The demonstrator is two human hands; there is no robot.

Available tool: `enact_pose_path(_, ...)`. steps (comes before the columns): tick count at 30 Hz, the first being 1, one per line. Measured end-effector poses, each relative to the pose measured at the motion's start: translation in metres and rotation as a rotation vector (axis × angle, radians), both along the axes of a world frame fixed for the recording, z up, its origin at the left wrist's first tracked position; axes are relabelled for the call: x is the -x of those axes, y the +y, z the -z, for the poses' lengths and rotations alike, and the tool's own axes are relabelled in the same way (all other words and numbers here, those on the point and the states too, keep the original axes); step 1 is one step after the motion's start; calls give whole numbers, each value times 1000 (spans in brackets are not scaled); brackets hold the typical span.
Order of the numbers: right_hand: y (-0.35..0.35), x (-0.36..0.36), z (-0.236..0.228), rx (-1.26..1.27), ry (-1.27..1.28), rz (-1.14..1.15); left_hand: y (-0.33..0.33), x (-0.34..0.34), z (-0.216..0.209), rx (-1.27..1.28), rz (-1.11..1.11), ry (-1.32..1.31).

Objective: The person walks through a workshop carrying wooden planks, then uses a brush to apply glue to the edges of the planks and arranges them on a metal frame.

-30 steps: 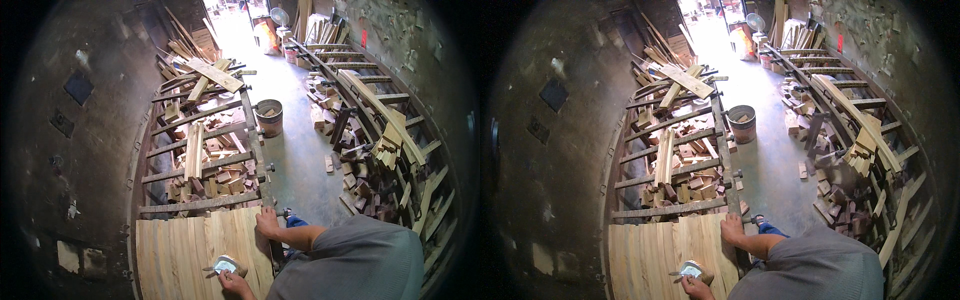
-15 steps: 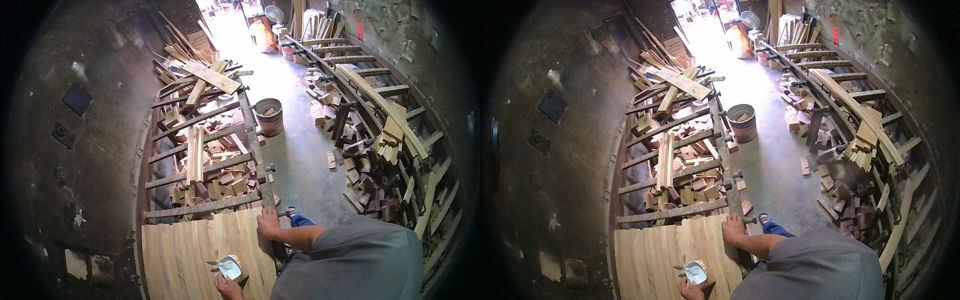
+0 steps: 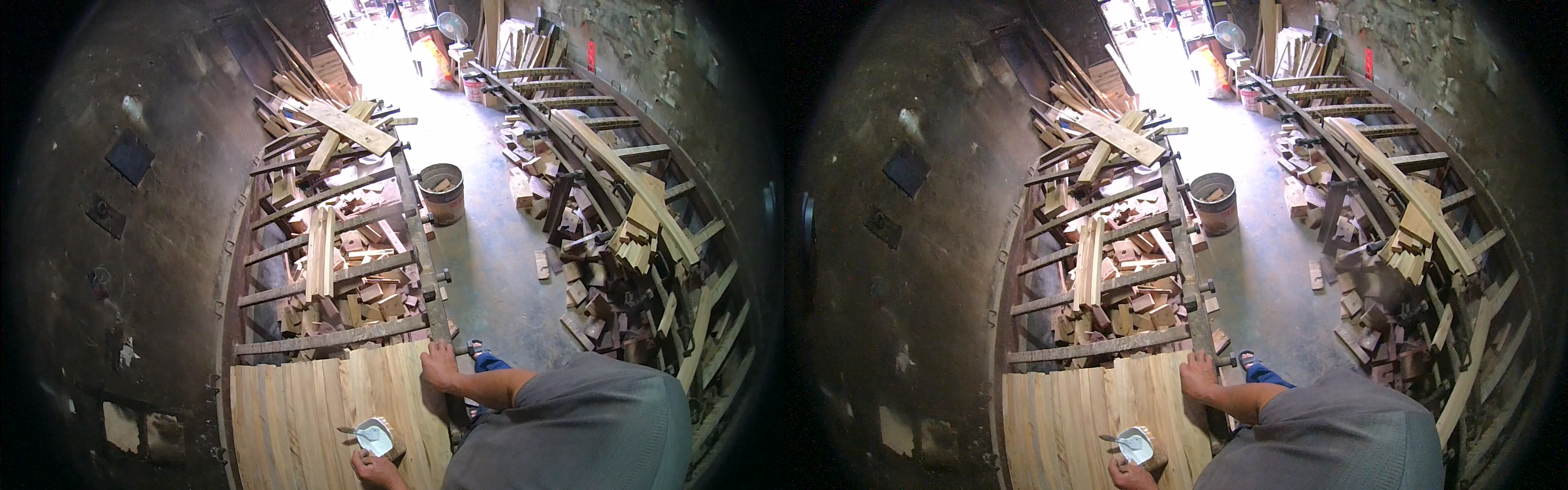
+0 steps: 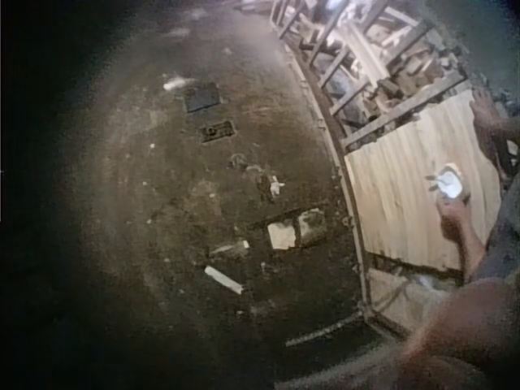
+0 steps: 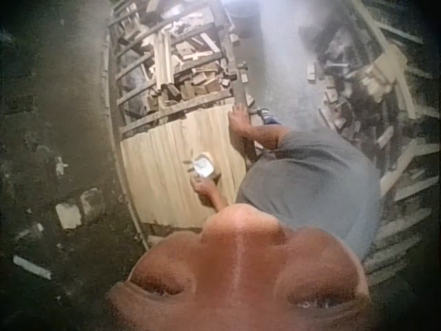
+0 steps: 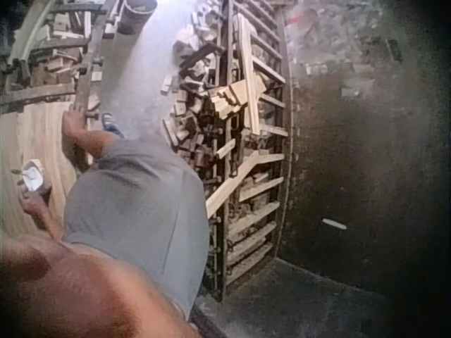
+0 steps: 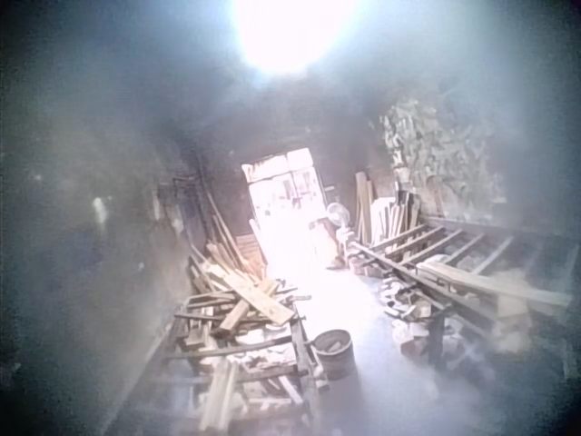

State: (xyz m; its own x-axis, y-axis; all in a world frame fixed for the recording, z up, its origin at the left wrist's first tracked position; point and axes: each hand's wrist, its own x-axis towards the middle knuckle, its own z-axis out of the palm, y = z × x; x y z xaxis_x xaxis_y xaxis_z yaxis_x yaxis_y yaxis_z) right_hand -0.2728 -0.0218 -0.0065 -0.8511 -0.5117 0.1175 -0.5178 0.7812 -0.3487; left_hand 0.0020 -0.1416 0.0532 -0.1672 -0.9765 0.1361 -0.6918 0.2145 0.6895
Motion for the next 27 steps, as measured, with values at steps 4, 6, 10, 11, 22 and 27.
enact_pose_path(4, 1, 2, 2, -24, -35, -6, 5, 2, -5, 6, -56, 5)
enact_pose_path(6, 1, 3, 4, -36, -28, -6, -3, -4, 15, 58, -24, 37)
enact_pose_path(10, -3, 1, 7, -2, -19, -9, -19, -19, 42, 183, -5, 42)
enact_pose_path(11, -3, 1, 8, 3, -10, -3, -21, -20, 47, 214, 3, 46)
enact_pose_path(22, 2, 0, 2, -19, -37, -24, 17, 15, 12, 27, -348, 357)
enact_pose_path(27, 2, 4, 0, -43, -18, -19, 12, 11, 49, 101, -494, 94)
